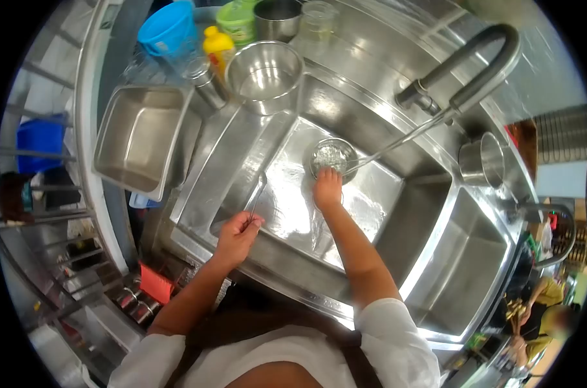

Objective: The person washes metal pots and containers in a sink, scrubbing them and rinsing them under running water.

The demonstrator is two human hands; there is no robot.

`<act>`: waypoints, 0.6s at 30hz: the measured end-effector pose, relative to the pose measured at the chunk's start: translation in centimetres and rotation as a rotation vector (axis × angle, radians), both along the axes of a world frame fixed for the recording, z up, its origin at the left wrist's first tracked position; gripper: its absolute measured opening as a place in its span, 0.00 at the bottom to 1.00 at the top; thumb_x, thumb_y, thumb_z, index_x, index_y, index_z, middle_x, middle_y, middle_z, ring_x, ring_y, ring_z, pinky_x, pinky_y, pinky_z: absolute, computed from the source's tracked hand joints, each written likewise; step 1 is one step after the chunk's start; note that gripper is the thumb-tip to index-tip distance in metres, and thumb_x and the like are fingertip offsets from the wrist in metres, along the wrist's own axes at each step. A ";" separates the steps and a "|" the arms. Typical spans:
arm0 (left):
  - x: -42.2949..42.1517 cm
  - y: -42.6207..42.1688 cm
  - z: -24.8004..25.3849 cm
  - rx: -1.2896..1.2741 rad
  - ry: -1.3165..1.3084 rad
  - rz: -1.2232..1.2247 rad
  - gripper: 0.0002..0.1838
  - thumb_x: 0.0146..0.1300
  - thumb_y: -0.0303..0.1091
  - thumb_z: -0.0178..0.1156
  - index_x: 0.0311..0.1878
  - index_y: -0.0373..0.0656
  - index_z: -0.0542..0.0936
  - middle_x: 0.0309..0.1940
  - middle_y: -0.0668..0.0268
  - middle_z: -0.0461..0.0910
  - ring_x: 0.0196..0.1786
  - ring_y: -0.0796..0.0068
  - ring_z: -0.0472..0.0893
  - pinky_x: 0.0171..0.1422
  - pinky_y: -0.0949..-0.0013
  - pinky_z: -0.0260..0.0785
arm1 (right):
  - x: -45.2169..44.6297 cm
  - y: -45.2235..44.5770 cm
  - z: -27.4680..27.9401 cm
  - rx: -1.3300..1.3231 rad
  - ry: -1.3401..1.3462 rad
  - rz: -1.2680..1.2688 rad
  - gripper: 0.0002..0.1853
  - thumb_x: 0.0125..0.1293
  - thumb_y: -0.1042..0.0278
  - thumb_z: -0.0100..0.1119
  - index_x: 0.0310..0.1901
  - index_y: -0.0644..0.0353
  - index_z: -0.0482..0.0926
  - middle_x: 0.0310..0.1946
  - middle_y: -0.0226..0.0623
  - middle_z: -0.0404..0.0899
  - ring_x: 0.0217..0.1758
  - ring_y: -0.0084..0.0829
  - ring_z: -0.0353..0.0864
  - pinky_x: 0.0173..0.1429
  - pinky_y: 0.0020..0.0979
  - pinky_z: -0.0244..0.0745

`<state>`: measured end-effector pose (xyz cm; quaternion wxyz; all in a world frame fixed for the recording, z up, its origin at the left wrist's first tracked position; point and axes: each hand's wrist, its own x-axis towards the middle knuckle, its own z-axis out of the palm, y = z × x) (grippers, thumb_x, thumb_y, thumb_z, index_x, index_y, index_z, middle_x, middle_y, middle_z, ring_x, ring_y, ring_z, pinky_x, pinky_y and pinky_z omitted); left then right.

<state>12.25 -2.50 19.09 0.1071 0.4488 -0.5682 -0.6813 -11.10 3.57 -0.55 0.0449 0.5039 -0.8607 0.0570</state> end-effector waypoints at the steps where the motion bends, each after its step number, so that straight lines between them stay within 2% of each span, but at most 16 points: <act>1: -0.4 -0.1 -0.1 -0.002 -0.024 -0.016 0.06 0.62 0.30 0.50 0.37 0.39 0.73 0.15 0.78 0.61 0.16 0.90 0.57 0.18 0.82 0.48 | -0.9 -0.2 -0.3 0.000 -0.010 -0.021 0.18 0.54 0.68 0.49 0.47 0.63 0.70 0.46 0.44 0.72 0.52 0.41 0.69 0.55 0.41 0.62; 3: -1.5 -0.4 -0.4 0.073 -0.039 -0.009 0.06 0.61 0.31 0.51 0.37 0.38 0.73 0.16 0.78 0.62 0.17 0.90 0.58 0.20 0.83 0.49 | -2.3 -0.3 -1.1 0.614 -0.365 -0.006 0.14 0.56 0.69 0.44 0.44 0.59 0.74 0.42 0.40 0.76 0.48 0.37 0.74 0.53 0.39 0.65; 4: -2.1 -0.4 -0.6 0.148 -0.044 0.022 0.07 0.60 0.31 0.52 0.37 0.38 0.74 0.17 0.77 0.64 0.18 0.91 0.59 0.21 0.84 0.50 | -2.4 -0.1 -1.5 0.513 -0.287 0.029 0.13 0.57 0.69 0.42 0.39 0.55 0.77 0.34 0.38 0.79 0.40 0.36 0.78 0.46 0.37 0.70; 5: -2.6 -0.4 -1.2 0.150 -0.054 0.011 0.07 0.60 0.31 0.52 0.37 0.38 0.74 0.17 0.77 0.64 0.18 0.91 0.59 0.21 0.84 0.50 | -2.2 0.1 -2.0 0.513 -0.300 0.020 0.13 0.57 0.69 0.42 0.39 0.55 0.77 0.34 0.38 0.79 0.40 0.36 0.78 0.46 0.37 0.70; 7: -4.1 -0.8 -4.0 0.384 -0.129 0.135 0.07 0.60 0.35 0.52 0.33 0.41 0.73 0.15 0.74 0.64 0.15 0.88 0.60 0.16 0.80 0.50 | -1.1 -0.3 -1.2 0.495 -0.416 0.015 0.12 0.57 0.70 0.42 0.35 0.57 0.78 0.30 0.39 0.79 0.36 0.37 0.79 0.40 0.36 0.73; 9: -6.2 -1.0 -9.4 -0.015 -0.293 0.007 0.10 0.57 0.39 0.54 0.28 0.42 0.73 0.15 0.73 0.66 0.14 0.86 0.61 0.16 0.79 0.52 | 1.0 -0.3 -2.9 0.392 -0.460 -0.019 0.11 0.57 0.68 0.42 0.33 0.60 0.76 0.33 0.45 0.79 0.36 0.41 0.79 0.40 0.39 0.72; 11: -8.3 -2.2 -15.5 -0.077 -0.458 -0.094 0.15 0.53 0.44 0.56 0.29 0.40 0.75 0.18 0.66 0.71 0.16 0.79 0.67 0.18 0.73 0.59 | 2.8 -0.3 -1.8 0.263 -0.614 -0.084 0.12 0.58 0.64 0.41 0.33 0.60 0.75 0.34 0.46 0.78 0.36 0.46 0.78 0.42 0.41 0.71; 12: -9.8 -2.7 -16.3 -0.128 -0.533 -0.140 0.16 0.53 0.43 0.55 0.30 0.36 0.76 0.25 0.58 0.75 0.26 0.66 0.72 0.29 0.65 0.64 | 3.0 -0.4 -1.8 0.269 -0.619 -0.088 0.12 0.58 0.64 0.41 0.33 0.60 0.75 0.34 0.46 0.78 0.36 0.46 0.78 0.42 0.41 0.71; 13: -11.4 -2.8 -17.1 -0.175 -0.609 -0.188 0.18 0.52 0.43 0.54 0.32 0.33 0.78 0.31 0.51 0.78 0.37 0.52 0.77 0.40 0.58 0.68 | 3.4 -0.2 -2.2 0.205 -0.746 -0.086 0.13 0.59 0.63 0.41 0.35 0.60 0.74 0.35 0.47 0.78 0.38 0.47 0.77 0.44 0.41 0.70; 14: -12.6 -2.7 -17.9 -0.262 -0.693 -0.222 0.19 0.51 0.43 0.54 0.34 0.33 0.77 0.34 0.49 0.78 0.40 0.52 0.77 0.43 0.59 0.69 | 4.0 0.2 -2.6 0.143 -0.876 -0.086 0.14 0.59 0.62 0.41 0.37 0.60 0.74 0.37 0.47 0.77 0.40 0.48 0.76 0.46 0.41 0.69; 15: -13.3 -2.6 -18.8 -0.343 -0.777 -0.257 0.20 0.51 0.43 0.55 0.37 0.32 0.76 0.37 0.48 0.77 0.43 0.53 0.77 0.45 0.59 0.69 | 4.3 0.9 -3.2 0.166 -0.890 -0.092 0.14 0.59 0.62 0.41 0.37 0.60 0.74 0.37 0.47 0.77 0.40 0.48 0.76 0.46 0.41 0.69; 16: -13.4 -2.5 -19.5 -0.315 -0.789 -0.264 0.20 0.51 0.43 0.55 0.37 0.32 0.76 0.37 0.48 0.77 0.43 0.53 0.77 0.45 0.59 0.69 | 4.3 1.8 -3.9 0.247 -0.916 0.031 0.14 0.59 0.63 0.42 0.40 0.60 0.74 0.39 0.48 0.76 0.43 0.49 0.74 0.48 0.40 0.68; 17: -13.5 -2.3 -20.0 -0.367 -0.823 -0.387 0.19 0.53 0.41 0.53 0.38 0.33 0.76 0.38 0.49 0.77 0.43 0.53 0.77 0.46 0.59 0.69 | 4.2 2.8 -4.3 0.326 -0.939 0.154 0.15 0.59 0.63 0.42 0.42 0.59 0.74 0.41 0.49 0.75 0.46 0.49 0.73 0.50 0.39 0.67; 18: -13.7 -2.2 -20.5 -0.425 -0.845 -0.509 0.18 0.54 0.40 0.52 0.39 0.33 0.75 0.39 0.49 0.76 0.44 0.54 0.77 0.47 0.59 0.69 | 3.2 3.8 -5.4 0.347 -0.945 0.148 0.15 0.59 0.63 0.42 0.42 0.59 0.74 0.41 0.49 0.75 0.46 0.49 0.73 0.50 0.39 0.67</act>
